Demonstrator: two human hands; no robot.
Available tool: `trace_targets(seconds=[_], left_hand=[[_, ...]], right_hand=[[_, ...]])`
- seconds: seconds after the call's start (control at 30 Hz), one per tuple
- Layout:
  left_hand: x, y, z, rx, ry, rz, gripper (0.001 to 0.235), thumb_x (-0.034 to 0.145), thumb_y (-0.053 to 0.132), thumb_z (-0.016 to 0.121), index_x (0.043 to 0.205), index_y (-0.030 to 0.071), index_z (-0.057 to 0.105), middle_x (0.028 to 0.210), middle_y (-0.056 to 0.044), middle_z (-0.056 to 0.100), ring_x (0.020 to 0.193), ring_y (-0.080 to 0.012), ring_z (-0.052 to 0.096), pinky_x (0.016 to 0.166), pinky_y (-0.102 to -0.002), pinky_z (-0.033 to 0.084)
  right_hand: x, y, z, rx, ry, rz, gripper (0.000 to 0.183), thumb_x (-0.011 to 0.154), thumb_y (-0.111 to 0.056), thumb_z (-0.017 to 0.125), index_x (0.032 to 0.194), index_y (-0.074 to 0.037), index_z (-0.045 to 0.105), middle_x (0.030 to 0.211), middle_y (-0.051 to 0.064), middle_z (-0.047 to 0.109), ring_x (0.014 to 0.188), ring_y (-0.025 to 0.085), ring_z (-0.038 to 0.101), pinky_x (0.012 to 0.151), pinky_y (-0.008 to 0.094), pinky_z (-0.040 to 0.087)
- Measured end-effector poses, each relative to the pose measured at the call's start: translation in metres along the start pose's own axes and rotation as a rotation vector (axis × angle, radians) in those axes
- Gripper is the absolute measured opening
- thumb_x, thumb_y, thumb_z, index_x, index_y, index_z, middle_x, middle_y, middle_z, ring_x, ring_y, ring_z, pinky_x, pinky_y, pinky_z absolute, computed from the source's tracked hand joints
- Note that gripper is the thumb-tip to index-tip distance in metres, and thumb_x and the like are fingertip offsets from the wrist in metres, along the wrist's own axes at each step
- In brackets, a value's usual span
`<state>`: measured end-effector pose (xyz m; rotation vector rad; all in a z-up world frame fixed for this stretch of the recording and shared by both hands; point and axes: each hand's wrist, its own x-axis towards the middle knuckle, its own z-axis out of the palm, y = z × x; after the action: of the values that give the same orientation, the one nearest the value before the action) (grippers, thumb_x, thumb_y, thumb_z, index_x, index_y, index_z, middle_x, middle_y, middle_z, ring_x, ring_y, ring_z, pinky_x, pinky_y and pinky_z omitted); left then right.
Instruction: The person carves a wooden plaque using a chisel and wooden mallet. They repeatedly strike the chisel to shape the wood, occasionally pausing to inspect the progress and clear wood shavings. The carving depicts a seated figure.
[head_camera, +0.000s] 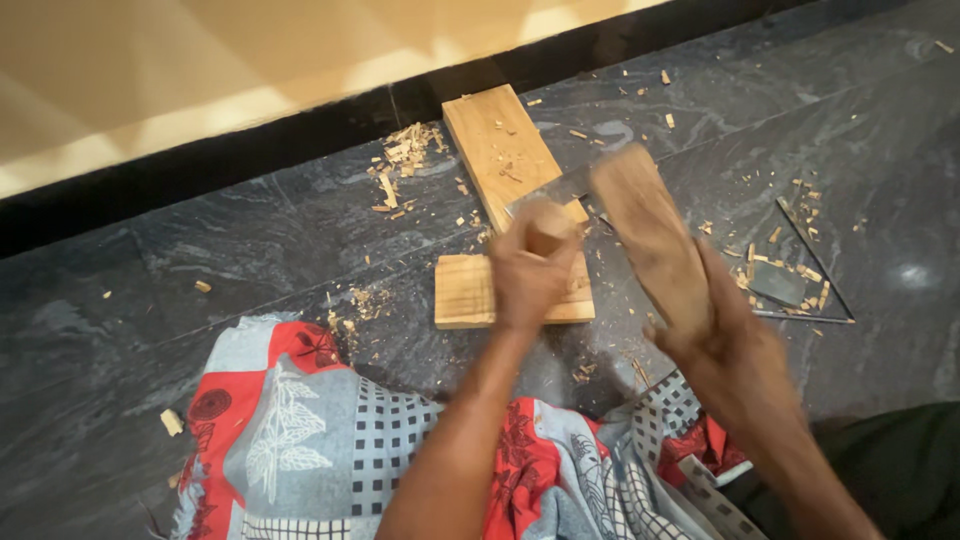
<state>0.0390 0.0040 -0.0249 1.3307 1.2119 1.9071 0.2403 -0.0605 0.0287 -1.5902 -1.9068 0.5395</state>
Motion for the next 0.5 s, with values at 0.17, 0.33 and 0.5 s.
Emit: trace_targets(seconds=[0.17,0.33,0.5], left_hand=[[-0.040,0.034,0.035,-0.498,-0.305,-0.094,0.022,0.092,0.010,0.078,0.112,0.003,0.069,0.096,-0.004,0.072,0.089,-0.0087,0.068,0.085,-0.029,0.059],[-0.065,0.052,0.046,0.024,-0.555,0.349,0.051,0.084,0.022,0.082,0.130,0.011,0.063,0.099,-0.008,0.069,0.091,-0.0225,0.070,0.078,-0.033,0.059],[-0.075,0.066,0.054,0.372,-0.635,0.784,0.061,0.099,0.038,0.067,0.152,0.024,0.042,0.133,-0.012,0.058,0.120,-0.0266,0.059,0.104,-0.047,0.047]], right_hand=[[-0.049,0.089,0.046,0.489,-0.192,0.716,0.046,0.085,-0.012,0.074,0.130,-0.003,0.067,0.078,0.014,0.067,0.061,0.020,0.056,0.052,0.035,0.042],[-0.067,0.153,0.085,0.793,-0.199,0.673,0.034,0.090,-0.012,0.065,0.120,0.004,0.063,0.088,0.013,0.065,0.067,0.020,0.057,0.053,0.033,0.045],[-0.058,0.183,0.064,0.402,-0.174,0.309,0.047,0.099,-0.025,0.050,0.143,-0.009,0.047,0.112,0.014,0.064,0.083,0.023,0.064,0.060,0.033,0.053]])
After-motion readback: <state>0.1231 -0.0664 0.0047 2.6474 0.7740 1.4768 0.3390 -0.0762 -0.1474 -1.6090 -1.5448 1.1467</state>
